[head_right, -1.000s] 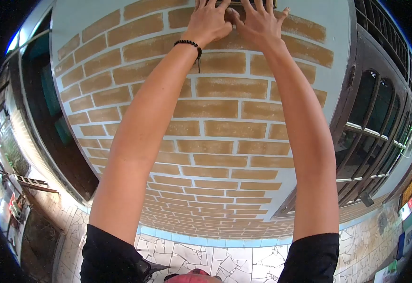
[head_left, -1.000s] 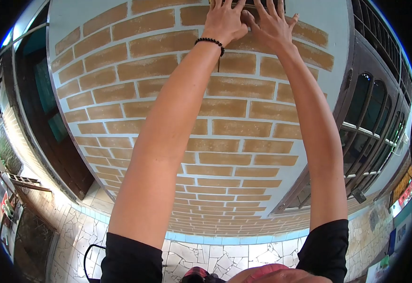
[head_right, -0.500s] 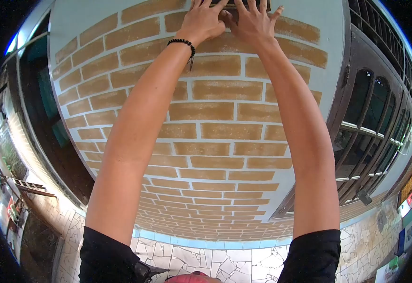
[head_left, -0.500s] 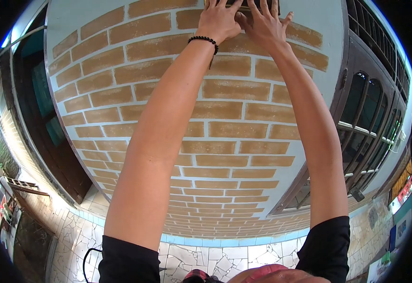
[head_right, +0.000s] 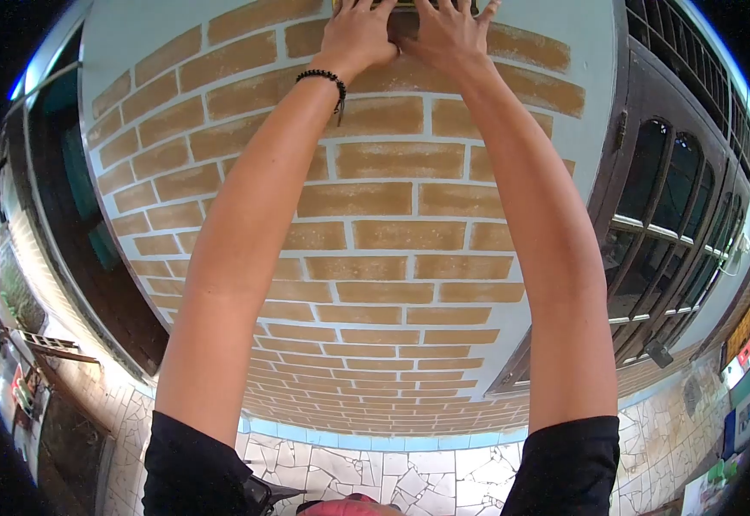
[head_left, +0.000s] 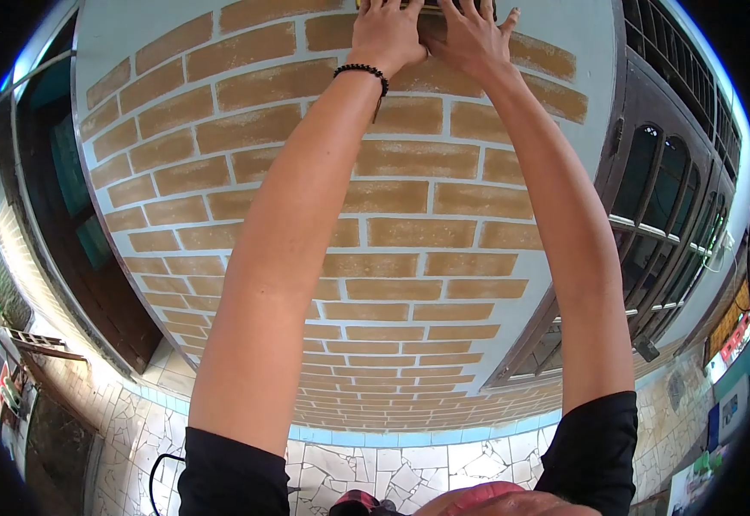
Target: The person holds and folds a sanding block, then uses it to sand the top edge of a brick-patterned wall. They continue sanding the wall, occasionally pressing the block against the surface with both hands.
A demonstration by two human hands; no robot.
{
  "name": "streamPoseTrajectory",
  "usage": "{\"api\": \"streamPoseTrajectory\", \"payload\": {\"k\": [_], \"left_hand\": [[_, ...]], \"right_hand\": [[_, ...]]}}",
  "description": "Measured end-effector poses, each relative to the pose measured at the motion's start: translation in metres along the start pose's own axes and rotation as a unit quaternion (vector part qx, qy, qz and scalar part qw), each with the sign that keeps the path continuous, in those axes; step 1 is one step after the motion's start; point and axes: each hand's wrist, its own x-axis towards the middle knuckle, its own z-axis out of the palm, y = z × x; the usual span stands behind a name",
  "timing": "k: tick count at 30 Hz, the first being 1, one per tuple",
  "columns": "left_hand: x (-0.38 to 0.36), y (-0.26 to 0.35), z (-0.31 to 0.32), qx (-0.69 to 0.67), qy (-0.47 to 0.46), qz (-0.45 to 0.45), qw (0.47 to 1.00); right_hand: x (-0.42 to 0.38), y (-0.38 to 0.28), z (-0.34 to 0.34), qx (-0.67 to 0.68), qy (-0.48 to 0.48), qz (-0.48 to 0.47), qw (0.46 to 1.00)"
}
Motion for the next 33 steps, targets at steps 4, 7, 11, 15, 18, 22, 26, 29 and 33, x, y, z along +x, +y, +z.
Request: {"api": "streamPoseTrajectory", "payload": {"k": [4, 7, 11, 15, 18, 22, 26, 29, 33], "left_hand": [[-0.006, 0.001, 0.011, 0.018, 0.008, -0.001, 1.0], [0.003, 0.0, 0.001, 0.011, 0.005, -0.001, 1.0], [-0.008, 0.0, 0.007, 0.037, 0.02, 0.027, 0.999], [0.002, 0.0, -0.004, 0.044, -0.032, 0.014, 0.998], [-0.012, 0.009, -0.01, 0.064, -0.023, 0.022, 0.997], [-0.004, 0.005, -0.017, 0.075, -0.038, 0.04, 0.996], [-0.001, -0.003, 0.001, 0.086, -0.023, 0.047, 0.995], [0.007, -0.004, 0.0, 0.086, -0.026, 0.043, 0.995], [0.002, 0.003, -0.008, 0.099, -0.058, 0.038, 0.993]], "right_hand": [[-0.003, -0.003, 0.009, -0.007, -0.025, 0.017, 1.0], [0.008, -0.002, -0.003, -0.013, -0.04, 0.021, 0.999], [-0.003, -0.002, 0.009, -0.002, -0.009, 0.018, 1.0], [0.008, -0.003, 0.004, -0.006, -0.036, 0.035, 0.999], [0.001, -0.003, 0.004, -0.009, -0.041, 0.028, 0.999], [0.009, -0.002, -0.003, -0.027, -0.027, 0.009, 0.999], [0.0, -0.006, 0.006, -0.006, 0.006, 0.007, 1.0], [0.007, -0.003, 0.004, -0.026, 0.004, 0.001, 1.0], [0.002, -0.006, 0.008, -0.029, 0.001, -0.024, 0.999]]}}
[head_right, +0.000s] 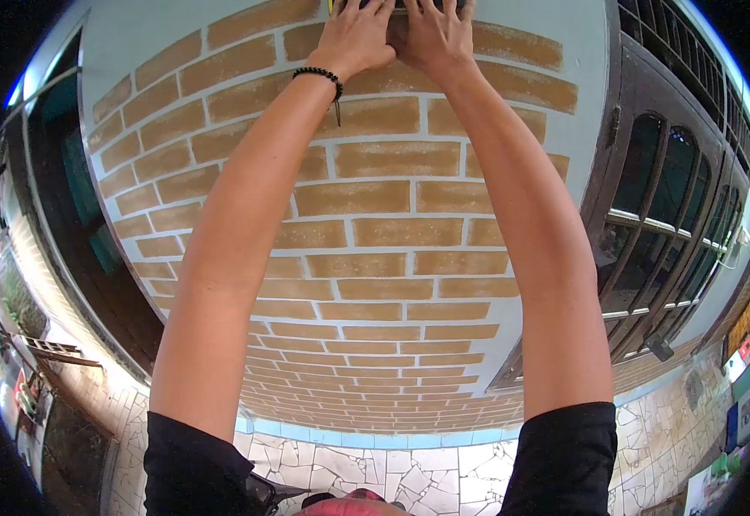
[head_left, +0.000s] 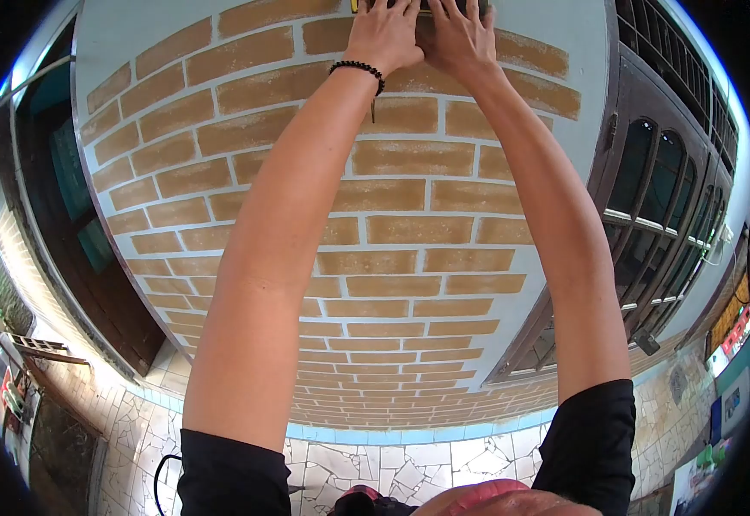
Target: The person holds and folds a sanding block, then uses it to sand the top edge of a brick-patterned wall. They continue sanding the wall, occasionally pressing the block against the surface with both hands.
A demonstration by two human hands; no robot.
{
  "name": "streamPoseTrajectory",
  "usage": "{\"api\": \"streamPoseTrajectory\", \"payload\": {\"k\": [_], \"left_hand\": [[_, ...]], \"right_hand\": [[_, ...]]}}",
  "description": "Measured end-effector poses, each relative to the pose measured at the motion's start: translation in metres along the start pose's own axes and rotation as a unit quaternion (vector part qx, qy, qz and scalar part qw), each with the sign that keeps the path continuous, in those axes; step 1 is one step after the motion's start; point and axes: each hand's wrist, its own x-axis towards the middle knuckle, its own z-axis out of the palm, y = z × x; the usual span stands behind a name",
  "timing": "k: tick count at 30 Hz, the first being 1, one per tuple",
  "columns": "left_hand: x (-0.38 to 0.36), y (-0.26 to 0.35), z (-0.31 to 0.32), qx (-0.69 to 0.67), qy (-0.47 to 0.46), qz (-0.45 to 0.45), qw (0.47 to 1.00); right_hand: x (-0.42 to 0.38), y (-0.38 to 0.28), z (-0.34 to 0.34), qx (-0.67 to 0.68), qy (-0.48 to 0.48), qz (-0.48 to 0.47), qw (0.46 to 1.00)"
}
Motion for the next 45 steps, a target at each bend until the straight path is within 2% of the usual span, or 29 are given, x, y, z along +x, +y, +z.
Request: {"api": "streamPoseTrajectory", "payload": {"k": [2, 5, 8, 15, 17, 23, 26, 27, 33, 39, 45], "left_hand": [[-0.002, -0.007, -0.007, -0.022, -0.023, 0.017, 0.999], [0.006, -0.017, 0.006, -0.016, 0.013, 0.036, 0.999], [0.007, -0.007, 0.003, -0.021, -0.012, 0.0, 1.0], [0.005, -0.008, 0.003, 0.007, 0.007, 0.012, 1.0], [0.006, -0.001, -0.002, -0.002, -0.033, -0.011, 0.999], [0.004, -0.017, -0.003, -0.067, -0.034, 0.014, 0.997], [0.006, -0.011, -0.008, -0.075, -0.049, -0.009, 0.996], [0.003, -0.007, -0.008, -0.066, -0.046, -0.005, 0.997], [0.006, -0.03, -0.002, -0.053, -0.044, 0.046, 0.997], [0.001, -0.028, 0.006, -0.045, -0.026, 0.064, 0.997], [0.013, -0.042, -0.006, -0.056, -0.071, 0.079, 0.993]], "right_hand": [[-0.003, 0.005, 0.0, 0.018, 0.004, -0.042, 0.999], [0.002, 0.018, -0.006, 0.046, 0.011, -0.064, 0.997], [0.009, 0.012, -0.007, 0.012, -0.01, -0.039, 0.999], [0.003, 0.014, -0.006, 0.011, -0.007, -0.062, 0.998], [0.002, 0.013, -0.004, 0.015, -0.015, -0.05, 0.999], [-0.005, 0.024, -0.005, 0.031, -0.026, -0.07, 0.997], [0.002, 0.02, -0.002, 0.019, -0.026, -0.05, 0.998], [0.0, 0.018, -0.001, 0.024, -0.028, -0.04, 0.999], [0.003, 0.047, 0.0, 0.065, -0.039, -0.115, 0.99], [-0.002, 0.04, 0.007, 0.042, -0.037, -0.1, 0.993], [0.006, 0.04, -0.001, 0.046, -0.026, -0.111, 0.992]]}}
